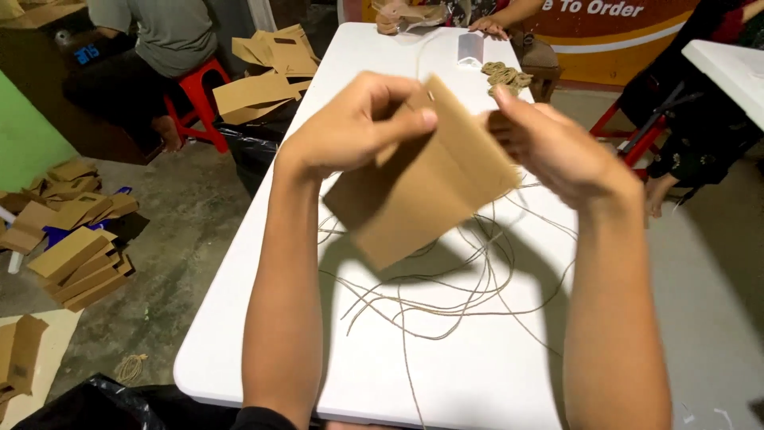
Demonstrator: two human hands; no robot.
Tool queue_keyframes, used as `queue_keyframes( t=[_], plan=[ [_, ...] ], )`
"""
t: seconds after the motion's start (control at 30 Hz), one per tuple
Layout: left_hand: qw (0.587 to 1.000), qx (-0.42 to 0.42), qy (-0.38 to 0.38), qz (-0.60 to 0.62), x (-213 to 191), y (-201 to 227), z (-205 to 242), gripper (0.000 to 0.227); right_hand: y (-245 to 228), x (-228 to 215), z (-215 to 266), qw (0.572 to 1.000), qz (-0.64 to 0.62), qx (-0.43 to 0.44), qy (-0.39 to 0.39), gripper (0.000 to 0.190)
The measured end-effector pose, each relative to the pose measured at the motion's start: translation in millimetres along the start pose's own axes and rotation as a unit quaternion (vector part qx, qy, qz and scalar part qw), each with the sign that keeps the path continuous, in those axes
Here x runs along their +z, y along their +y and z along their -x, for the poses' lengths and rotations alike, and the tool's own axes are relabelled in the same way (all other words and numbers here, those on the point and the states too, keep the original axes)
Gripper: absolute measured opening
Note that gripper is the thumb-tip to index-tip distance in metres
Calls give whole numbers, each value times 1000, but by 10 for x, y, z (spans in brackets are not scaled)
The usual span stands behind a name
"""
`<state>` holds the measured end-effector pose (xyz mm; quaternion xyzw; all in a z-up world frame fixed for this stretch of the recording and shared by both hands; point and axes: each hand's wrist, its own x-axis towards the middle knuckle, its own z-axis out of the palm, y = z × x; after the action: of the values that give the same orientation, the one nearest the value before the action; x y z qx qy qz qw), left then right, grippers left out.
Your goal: Threading twine through pre-punched holes in brown paper bags to create handles for souvenir bags.
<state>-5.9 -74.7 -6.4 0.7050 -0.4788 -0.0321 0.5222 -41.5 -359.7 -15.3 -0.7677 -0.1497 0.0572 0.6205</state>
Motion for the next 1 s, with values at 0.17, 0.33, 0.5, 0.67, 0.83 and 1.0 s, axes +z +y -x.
queue_keyframes(
  t=[0.17,0.33,0.5,0.67,0.83,1.0],
  plan=[
    [994,-27,-72,-76,271,157,-78,29,-168,479,-71,991,-79,102,33,56],
    [978,7,-110,-175,312,132,-117,27,117,404,-346,943,-330,-34,39,26],
    [978,-78,-110,-159,256,316,-54,30,-324,382,-44,908,-338,-47,243,76],
    [971,-129,-92,-179,216,370,-24,32,-225,69,-5,910,-250,-180,276,43],
    [986,-33,-13,-163,159,288,-49,28,-327,54,243,953,-58,-197,221,29],
    [990,21,118,-78,159,338,-8,33,-367,197,460,883,251,-287,275,34]
  ],
)
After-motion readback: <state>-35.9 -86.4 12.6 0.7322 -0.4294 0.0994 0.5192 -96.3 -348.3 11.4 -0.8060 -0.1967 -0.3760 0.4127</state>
